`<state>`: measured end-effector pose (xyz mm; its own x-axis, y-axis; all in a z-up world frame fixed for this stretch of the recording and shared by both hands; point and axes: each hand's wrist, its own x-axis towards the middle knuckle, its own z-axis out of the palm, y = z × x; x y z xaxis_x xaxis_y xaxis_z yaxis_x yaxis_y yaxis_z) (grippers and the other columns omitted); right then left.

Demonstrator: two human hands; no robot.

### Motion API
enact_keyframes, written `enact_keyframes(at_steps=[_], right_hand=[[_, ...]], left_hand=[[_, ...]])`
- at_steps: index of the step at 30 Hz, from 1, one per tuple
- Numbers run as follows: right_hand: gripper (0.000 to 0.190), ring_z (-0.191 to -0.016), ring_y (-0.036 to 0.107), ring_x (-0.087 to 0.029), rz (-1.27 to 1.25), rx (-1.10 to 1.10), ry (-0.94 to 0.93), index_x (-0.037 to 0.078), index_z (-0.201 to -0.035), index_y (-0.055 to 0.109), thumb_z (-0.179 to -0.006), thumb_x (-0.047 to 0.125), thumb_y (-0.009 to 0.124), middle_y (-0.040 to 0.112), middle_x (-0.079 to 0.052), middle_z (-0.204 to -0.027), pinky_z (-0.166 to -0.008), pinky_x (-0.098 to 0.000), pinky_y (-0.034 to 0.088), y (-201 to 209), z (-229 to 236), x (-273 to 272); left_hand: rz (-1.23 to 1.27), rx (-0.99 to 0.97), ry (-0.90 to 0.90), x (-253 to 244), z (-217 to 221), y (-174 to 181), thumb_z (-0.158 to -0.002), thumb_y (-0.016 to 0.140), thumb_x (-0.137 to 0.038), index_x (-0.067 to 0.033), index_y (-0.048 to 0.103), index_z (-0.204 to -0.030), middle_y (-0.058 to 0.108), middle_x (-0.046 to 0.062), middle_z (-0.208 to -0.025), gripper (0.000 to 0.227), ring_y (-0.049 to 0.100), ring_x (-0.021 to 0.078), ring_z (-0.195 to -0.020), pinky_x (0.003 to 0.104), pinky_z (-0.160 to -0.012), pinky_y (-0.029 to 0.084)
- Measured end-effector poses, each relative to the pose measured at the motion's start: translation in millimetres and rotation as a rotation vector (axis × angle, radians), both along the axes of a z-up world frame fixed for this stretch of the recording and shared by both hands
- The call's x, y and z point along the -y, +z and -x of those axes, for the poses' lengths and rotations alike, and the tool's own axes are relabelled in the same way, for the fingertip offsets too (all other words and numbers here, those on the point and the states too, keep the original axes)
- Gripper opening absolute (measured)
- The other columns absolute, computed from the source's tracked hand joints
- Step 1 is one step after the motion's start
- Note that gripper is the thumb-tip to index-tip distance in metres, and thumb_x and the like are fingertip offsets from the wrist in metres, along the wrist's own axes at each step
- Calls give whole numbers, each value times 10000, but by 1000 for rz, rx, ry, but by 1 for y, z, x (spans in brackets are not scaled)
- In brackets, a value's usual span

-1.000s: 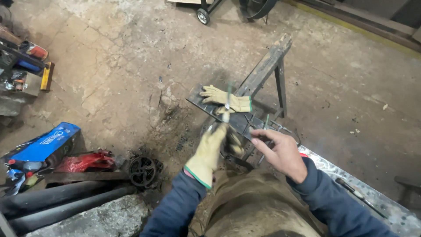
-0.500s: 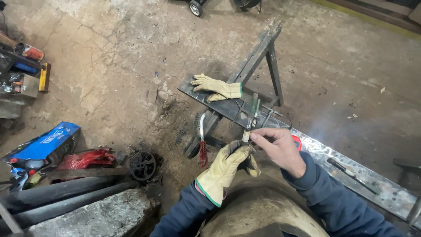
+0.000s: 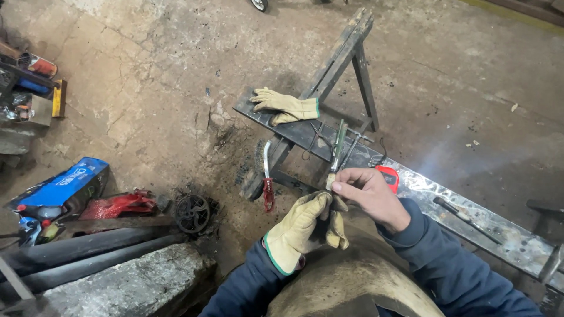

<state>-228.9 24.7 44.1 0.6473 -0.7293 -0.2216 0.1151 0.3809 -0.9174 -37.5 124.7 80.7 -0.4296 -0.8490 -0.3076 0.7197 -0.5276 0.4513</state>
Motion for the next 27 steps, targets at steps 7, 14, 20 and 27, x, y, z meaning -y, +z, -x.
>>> enact_keyframes(at_steps=[7,14,20,27], right_hand=[[280,-758,656,-68,46,-112,-67,-25,-1073,777,-995,214,655,757,-13,-866,-705,-265,549,3,2,-1],[293,-787,671,-79,50,-66,-33,-18,-1101,775,-986,224,655,768,-18,-915,-726,-270,556,11,3,-2],[236,-725,604,-40,181,-203,-152,-29,-1054,811,-958,168,723,752,-22,-820,-638,-241,503,26,1,-7],[196,-714,648,-8,404,-340,-199,-15,-1023,792,-935,141,713,792,-6,-817,-623,-203,531,44,-3,-10]], left_hand=[[-34,-75,-15,-2,1,-2,-1085,571,-434,74,600,-1171,676,202,-809,516,672,319,-627,538,-721,592],[-18,-162,-9,-4,1,-12,-1090,583,-453,82,600,-1183,682,213,-808,543,665,321,-623,563,-712,575],[12,-2,-29,2,1,12,-1094,561,-436,76,599,-1186,688,200,-805,522,679,297,-630,488,-710,595],[135,413,17,7,7,11,-1076,554,-344,68,556,-1315,699,170,-835,476,701,247,-702,350,-666,571]])
